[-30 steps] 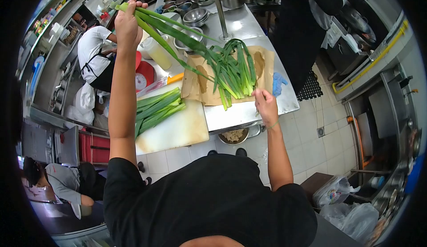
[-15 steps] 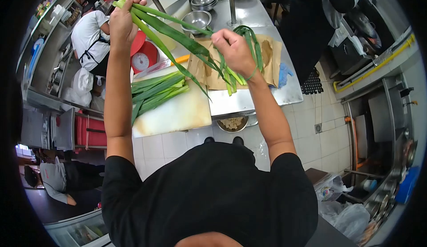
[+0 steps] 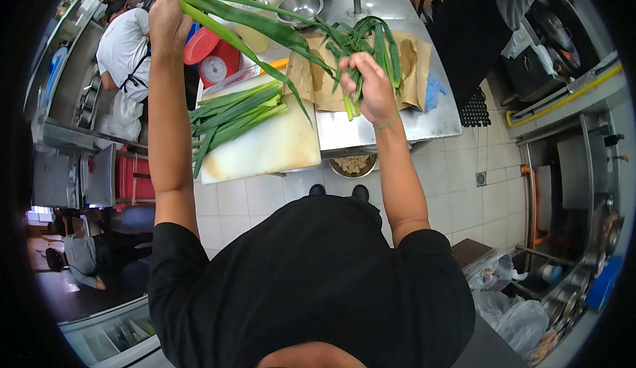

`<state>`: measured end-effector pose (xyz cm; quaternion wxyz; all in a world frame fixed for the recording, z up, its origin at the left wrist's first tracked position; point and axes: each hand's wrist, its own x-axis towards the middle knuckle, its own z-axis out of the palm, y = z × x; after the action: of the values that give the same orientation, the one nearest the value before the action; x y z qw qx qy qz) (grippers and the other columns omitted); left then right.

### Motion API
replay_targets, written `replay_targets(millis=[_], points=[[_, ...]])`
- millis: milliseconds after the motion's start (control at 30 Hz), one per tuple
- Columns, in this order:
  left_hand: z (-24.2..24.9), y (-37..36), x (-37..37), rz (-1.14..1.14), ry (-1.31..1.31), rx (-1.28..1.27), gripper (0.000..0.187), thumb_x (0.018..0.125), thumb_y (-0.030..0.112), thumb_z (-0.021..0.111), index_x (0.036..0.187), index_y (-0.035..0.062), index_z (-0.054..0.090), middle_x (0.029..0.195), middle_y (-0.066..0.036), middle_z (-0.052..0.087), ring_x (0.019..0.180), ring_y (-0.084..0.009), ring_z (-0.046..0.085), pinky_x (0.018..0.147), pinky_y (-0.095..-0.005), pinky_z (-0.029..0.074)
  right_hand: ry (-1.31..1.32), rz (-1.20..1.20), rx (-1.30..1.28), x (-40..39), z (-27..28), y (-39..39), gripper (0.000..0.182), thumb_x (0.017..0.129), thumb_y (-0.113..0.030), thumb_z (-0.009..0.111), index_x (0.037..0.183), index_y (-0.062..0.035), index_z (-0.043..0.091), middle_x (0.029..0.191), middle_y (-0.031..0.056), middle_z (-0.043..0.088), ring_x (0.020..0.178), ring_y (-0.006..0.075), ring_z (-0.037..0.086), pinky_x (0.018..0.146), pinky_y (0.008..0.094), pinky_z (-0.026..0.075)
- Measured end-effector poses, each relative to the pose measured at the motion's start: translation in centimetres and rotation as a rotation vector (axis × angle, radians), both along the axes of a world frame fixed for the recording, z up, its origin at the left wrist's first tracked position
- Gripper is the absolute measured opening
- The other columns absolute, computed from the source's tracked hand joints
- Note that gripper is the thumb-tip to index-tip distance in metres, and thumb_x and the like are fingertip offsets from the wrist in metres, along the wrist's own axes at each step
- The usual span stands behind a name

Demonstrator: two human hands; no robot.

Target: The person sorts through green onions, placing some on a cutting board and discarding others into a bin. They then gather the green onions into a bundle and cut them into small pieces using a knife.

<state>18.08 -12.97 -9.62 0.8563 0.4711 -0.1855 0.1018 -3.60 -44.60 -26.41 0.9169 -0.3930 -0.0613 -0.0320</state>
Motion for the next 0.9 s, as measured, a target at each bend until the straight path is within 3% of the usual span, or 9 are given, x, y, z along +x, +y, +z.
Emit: replay_targets(millis=[100, 167, 333, 500, 600, 667, 733, 800, 900], points=[[0.6, 1.7, 0.5, -0.098, 0.037, -0.016, 0.013, 0.101, 0.008, 0.046, 0.096, -0.0038, 0.05, 0.088, -0.011, 0.056, 0.086, -0.0242, 0.06, 0.088, -0.0339, 0.051, 0.071, 0.175, -0.085, -1.3, -2.2, -0.1, 0.01, 0.1, -0.015, 0.048, 0.101, -0.0067, 0.053, 0.086, 0.0028, 0.058, 0.059, 0.0061, 0.046, 0.05, 0.019, 0.035], [2.2, -0.1, -2.3, -0.027, -0.018, 0.12, 0.015, 0.095, 0.013, 0.05, 0.089, 0.002, 0.057, 0.078, -0.009, 0.061, 0.073, -0.0201, 0.06, 0.073, -0.0329, 0.051, 0.096, 0.221, -0.079, -1.0, -3.9, 0.6, 0.014, 0.1, -0.016, 0.05, 0.107, -0.0051, 0.055, 0.08, -0.0007, 0.054, 0.058, 0.0045, 0.044, 0.049, 0.0168, 0.033], [2.4, 0.4, -1.2, 0.003, 0.055, 0.011, 0.012, 0.095, 0.01, 0.049, 0.085, 0.0043, 0.054, 0.074, -0.007, 0.058, 0.068, -0.0205, 0.058, 0.068, -0.0329, 0.052, 0.089, 0.409, -0.187, -0.6, -4.7, 2.4, 0.029, 0.101, -0.029, 0.051, 0.108, -0.0026, 0.06, 0.071, -0.0067, 0.04, 0.055, 0.0028, 0.036, 0.048, 0.0168, 0.029], [1.8, 3.4, 1.7, -0.037, 0.074, -0.023, 0.011, 0.099, 0.008, 0.048, 0.093, -0.0005, 0.052, 0.083, -0.009, 0.056, 0.08, -0.0216, 0.058, 0.079, -0.0327, 0.051, -0.153, 0.656, -0.12, -0.8, -5.8, 2.5, 0.033, 0.1, -0.038, 0.053, 0.102, -0.0055, 0.061, 0.063, -0.0066, 0.039, 0.052, 0.0028, 0.032, 0.045, 0.0182, 0.026], [0.5, 6.4, 3.8, -0.074, 0.096, -0.072, 0.012, 0.1, 0.008, 0.048, 0.096, -0.0028, 0.051, 0.088, -0.011, 0.056, 0.087, -0.0223, 0.058, 0.084, -0.0332, 0.049, -0.051, 0.544, -0.054, -1.0, -5.7, 3.0, 0.025, 0.1, -0.03, 0.055, 0.089, -0.0078, 0.058, 0.061, -0.0061, 0.04, 0.05, 0.0028, 0.032, 0.044, 0.0192, 0.025], [1.1, 2.1, -1.9, 0.048, 0.112, -0.065, 0.012, 0.1, 0.007, 0.048, 0.096, -0.0029, 0.052, 0.088, -0.011, 0.056, 0.086, -0.0226, 0.058, 0.084, -0.0335, 0.049, 0.076, 0.356, 0.13, -0.6, -5.9, 3.5, 0.022, 0.1, -0.022, 0.053, 0.082, -0.0094, 0.054, 0.062, -0.0056, 0.04, 0.05, 0.0031, 0.033, 0.042, 0.0197, 0.025], [0.8, 0.5, -3.9, 0.151, 0.066, -0.106, 0.009, 0.095, 0.001, 0.051, 0.092, -0.0082, 0.052, 0.085, -0.014, 0.058, 0.076, -0.0263, 0.061, 0.076, -0.0369, 0.052, 0.148, 0.267, 0.251, 0.0, -5.8, 3.7, 0.022, 0.101, -0.021, 0.052, 0.082, -0.0096, 0.054, 0.063, -0.0052, 0.04, 0.049, 0.0036, 0.033, 0.042, 0.0199, 0.025], [-0.3, 0.7, -4.2, 0.221, 0.061, -0.097, 0.009, 0.095, 0.001, 0.051, 0.093, -0.0079, 0.052, 0.085, -0.014, 0.058, 0.077, -0.0264, 0.06, 0.077, -0.0369, 0.052, 0.246, 0.168, 0.432, 1.2, -7.1, 3.6, 0.025, 0.102, -0.022, 0.048, 0.08, -0.0105, 0.052, 0.063, -0.0045, 0.041, 0.048, 0.0048, 0.035, 0.042, 0.0208, 0.028], [-0.7, 1.7, -4.1, 0.275, 0.053, -0.089, 0.009, 0.095, 0.002, 0.052, 0.095, -0.0068, 0.051, 0.086, -0.013, 0.058, 0.078, -0.0265, 0.06, 0.078, -0.037, 0.052, 0.245, 0.153, 0.429, 1.0, -7.6, 3.1, 0.025, 0.102, -0.023, 0.047, 0.081, -0.011, 0.051, 0.066, -0.0039, 0.042, 0.051, 0.0059, 0.037, 0.044, 0.0209, 0.03]])
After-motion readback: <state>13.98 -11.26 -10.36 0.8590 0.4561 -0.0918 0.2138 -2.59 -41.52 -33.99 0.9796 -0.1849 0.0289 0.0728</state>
